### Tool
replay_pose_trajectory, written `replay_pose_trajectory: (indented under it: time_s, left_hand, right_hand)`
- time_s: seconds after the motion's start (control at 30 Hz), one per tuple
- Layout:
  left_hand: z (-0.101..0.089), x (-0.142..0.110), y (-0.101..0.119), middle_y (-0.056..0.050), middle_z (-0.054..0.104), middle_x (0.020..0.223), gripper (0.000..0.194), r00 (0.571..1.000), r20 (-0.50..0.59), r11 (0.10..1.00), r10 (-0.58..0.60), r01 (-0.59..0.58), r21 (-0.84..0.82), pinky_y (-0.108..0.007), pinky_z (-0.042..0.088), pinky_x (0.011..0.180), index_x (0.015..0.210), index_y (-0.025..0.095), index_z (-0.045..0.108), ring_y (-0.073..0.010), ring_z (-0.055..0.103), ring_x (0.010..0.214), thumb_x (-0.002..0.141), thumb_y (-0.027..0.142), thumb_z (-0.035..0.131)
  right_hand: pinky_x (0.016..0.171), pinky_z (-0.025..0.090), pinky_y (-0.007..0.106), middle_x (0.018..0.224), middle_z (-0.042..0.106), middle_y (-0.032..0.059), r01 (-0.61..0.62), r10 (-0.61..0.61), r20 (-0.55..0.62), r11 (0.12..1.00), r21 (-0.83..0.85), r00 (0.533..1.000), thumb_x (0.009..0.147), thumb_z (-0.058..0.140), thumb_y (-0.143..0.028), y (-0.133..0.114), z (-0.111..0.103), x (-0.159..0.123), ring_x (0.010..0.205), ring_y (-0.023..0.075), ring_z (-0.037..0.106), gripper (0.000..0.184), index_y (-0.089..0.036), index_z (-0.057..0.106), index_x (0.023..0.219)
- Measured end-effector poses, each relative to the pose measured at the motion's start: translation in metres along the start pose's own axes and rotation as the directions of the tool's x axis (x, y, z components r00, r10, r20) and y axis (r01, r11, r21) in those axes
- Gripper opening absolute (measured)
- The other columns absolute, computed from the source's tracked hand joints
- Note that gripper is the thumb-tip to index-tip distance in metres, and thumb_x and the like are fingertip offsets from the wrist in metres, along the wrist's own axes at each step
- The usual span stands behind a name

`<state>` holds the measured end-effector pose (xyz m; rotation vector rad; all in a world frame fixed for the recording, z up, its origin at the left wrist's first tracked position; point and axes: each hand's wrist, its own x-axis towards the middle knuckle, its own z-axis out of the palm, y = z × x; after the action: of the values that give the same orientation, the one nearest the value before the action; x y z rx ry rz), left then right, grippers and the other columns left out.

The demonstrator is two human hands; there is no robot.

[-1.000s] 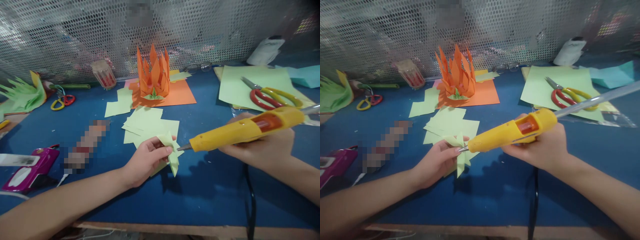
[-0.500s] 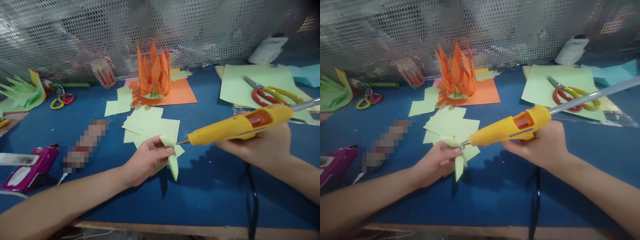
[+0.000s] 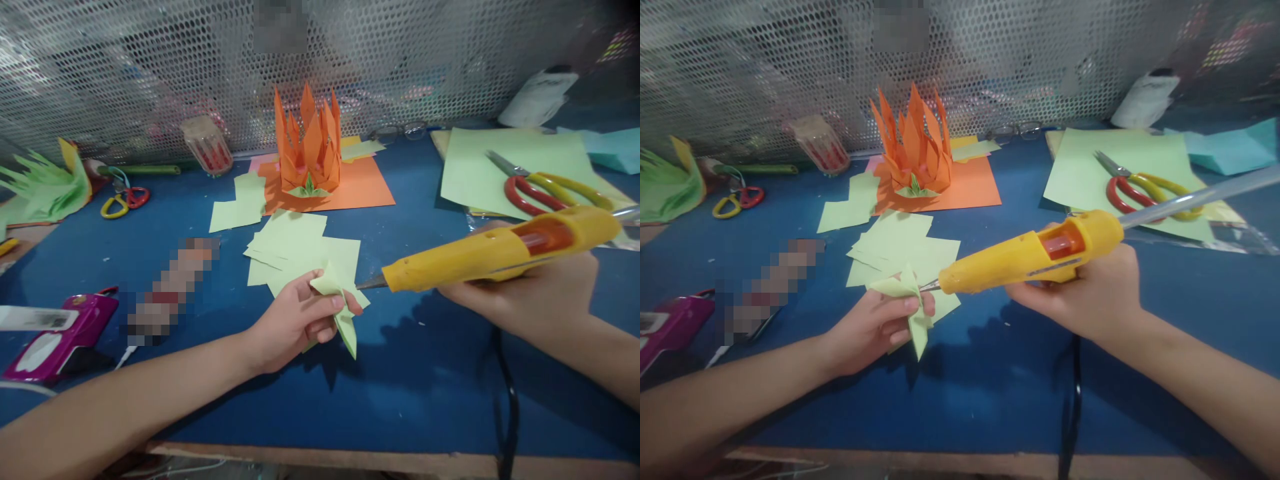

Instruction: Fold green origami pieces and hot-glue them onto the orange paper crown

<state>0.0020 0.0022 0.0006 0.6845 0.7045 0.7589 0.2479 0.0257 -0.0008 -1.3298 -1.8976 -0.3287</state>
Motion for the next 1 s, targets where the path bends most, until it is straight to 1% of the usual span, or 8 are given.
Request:
replay_pose_trajectory:
  time_s: [0.1, 0.2, 0.27, 0.33, 0.53, 0.73, 0.87, 1.0]
  left_hand:
    - [-0.0007, 0.0008, -0.0010, 0.003, 0.063, 0.069, 0.025, 1.000, -0.006, 1.000, -0.013, 0.012, -0.017, -0.014, 0.044, 0.051, 0.083, 0.011, 0.058, 0.0005, 0.046, 0.045, 0.074, 0.023, 0.078]
    - [-0.0009, 0.0008, -0.0020, 0.000, 0.069, 0.084, 0.028, 1.000, -0.015, 0.998, -0.002, 0.001, -0.057, -0.018, 0.054, 0.065, 0.089, 0.013, 0.060, -0.0046, 0.062, 0.059, 0.072, 0.021, 0.080]
    - [-0.0008, 0.0005, -0.0020, -0.002, 0.070, 0.096, 0.031, 1.000, -0.023, 0.995, -0.001, -0.001, -0.097, -0.020, 0.056, 0.073, 0.093, 0.014, 0.060, -0.0082, 0.068, 0.070, 0.071, 0.017, 0.081]
    - [-0.0011, 0.0005, -0.0017, -0.004, 0.071, 0.092, 0.028, 0.999, -0.029, 0.992, -0.025, 0.021, -0.121, -0.017, 0.055, 0.075, 0.097, 0.012, 0.062, -0.0093, 0.070, 0.075, 0.074, 0.016, 0.078]
    - [-0.0046, 0.0015, -0.0009, -0.005, 0.071, 0.072, 0.018, 0.998, -0.041, 0.990, -0.038, 0.032, -0.135, -0.014, 0.055, 0.071, 0.099, 0.009, 0.067, -0.0085, 0.069, 0.069, 0.082, 0.016, 0.070]
    - [-0.0031, -0.0001, 0.0001, 0.005, 0.055, 0.046, 0.023, 0.999, -0.027, 0.998, -0.039, 0.037, -0.050, -0.009, 0.039, 0.040, 0.094, 0.010, 0.069, -0.0022, 0.047, 0.037, 0.078, 0.025, 0.075]
    - [-0.0028, 0.0011, -0.0005, 0.005, 0.053, 0.045, 0.020, 0.999, -0.035, 0.999, -0.030, 0.028, -0.037, -0.009, 0.033, 0.036, 0.086, 0.011, 0.068, -0.0009, 0.042, 0.036, 0.076, 0.027, 0.076]
    - [-0.0025, 0.0023, -0.0011, 0.002, 0.062, 0.054, 0.021, 0.999, -0.038, 0.999, -0.012, 0.010, -0.036, -0.010, 0.041, 0.042, 0.086, 0.011, 0.067, -0.0024, 0.050, 0.041, 0.075, 0.026, 0.077]
  right_hand:
    - [0.040, 0.042, 0.026, 0.048, 0.059, -0.0042, 0.085, -0.083, -0.075, 0.996, 0.027, 0.994, 0.073, 0.062, -0.046, 0.0002, -0.0030, -0.0007, 0.046, 0.0170, 0.061, 0.025, -0.025, 0.053, 0.063]
    - [0.038, 0.041, 0.026, 0.041, 0.055, -0.0049, 0.073, -0.070, -0.082, 0.997, 0.037, 0.994, 0.072, 0.064, -0.042, 0.0003, -0.0033, 0.0000, 0.041, 0.0169, 0.059, 0.030, -0.024, 0.047, 0.055]
    - [0.037, 0.040, 0.025, 0.038, 0.053, -0.0044, 0.097, -0.094, -0.078, 0.995, 0.036, 0.992, 0.075, 0.061, -0.040, -0.0005, -0.0025, 0.0015, 0.039, 0.0164, 0.058, 0.034, -0.024, 0.043, 0.051]
    - [0.035, 0.039, 0.024, 0.035, 0.052, -0.0038, 0.096, -0.094, -0.073, 0.995, 0.028, 0.993, 0.077, 0.059, -0.039, -0.0018, -0.0018, 0.0030, 0.037, 0.0157, 0.057, 0.038, -0.023, 0.041, 0.047]
    - [0.032, 0.035, 0.022, 0.032, 0.049, -0.0031, 0.078, -0.077, -0.038, 0.997, 0.013, 0.996, 0.078, 0.057, -0.041, -0.0013, -0.0011, 0.0046, 0.031, 0.0131, 0.053, 0.045, -0.022, 0.040, 0.041]
    - [0.033, 0.032, 0.023, 0.030, 0.047, -0.0051, 0.129, -0.129, 0.000, 0.992, 0.011, 0.992, 0.076, 0.055, -0.043, 0.0021, 0.0024, 0.0044, 0.029, 0.0125, 0.049, 0.043, -0.023, 0.043, 0.040]
    - [0.034, 0.031, 0.024, 0.032, 0.046, -0.0048, 0.116, -0.116, 0.015, 0.993, -0.004, 0.993, 0.071, 0.056, -0.042, 0.0010, 0.0023, 0.0041, 0.029, 0.0124, 0.047, 0.039, -0.023, 0.041, 0.041]
    - [0.035, 0.030, 0.025, 0.033, 0.045, -0.0036, 0.047, -0.047, 0.030, 0.999, -0.014, 0.998, 0.068, 0.055, -0.046, -0.0007, 0.0017, 0.0037, 0.031, 0.0132, 0.047, 0.038, -0.024, 0.039, 0.042]
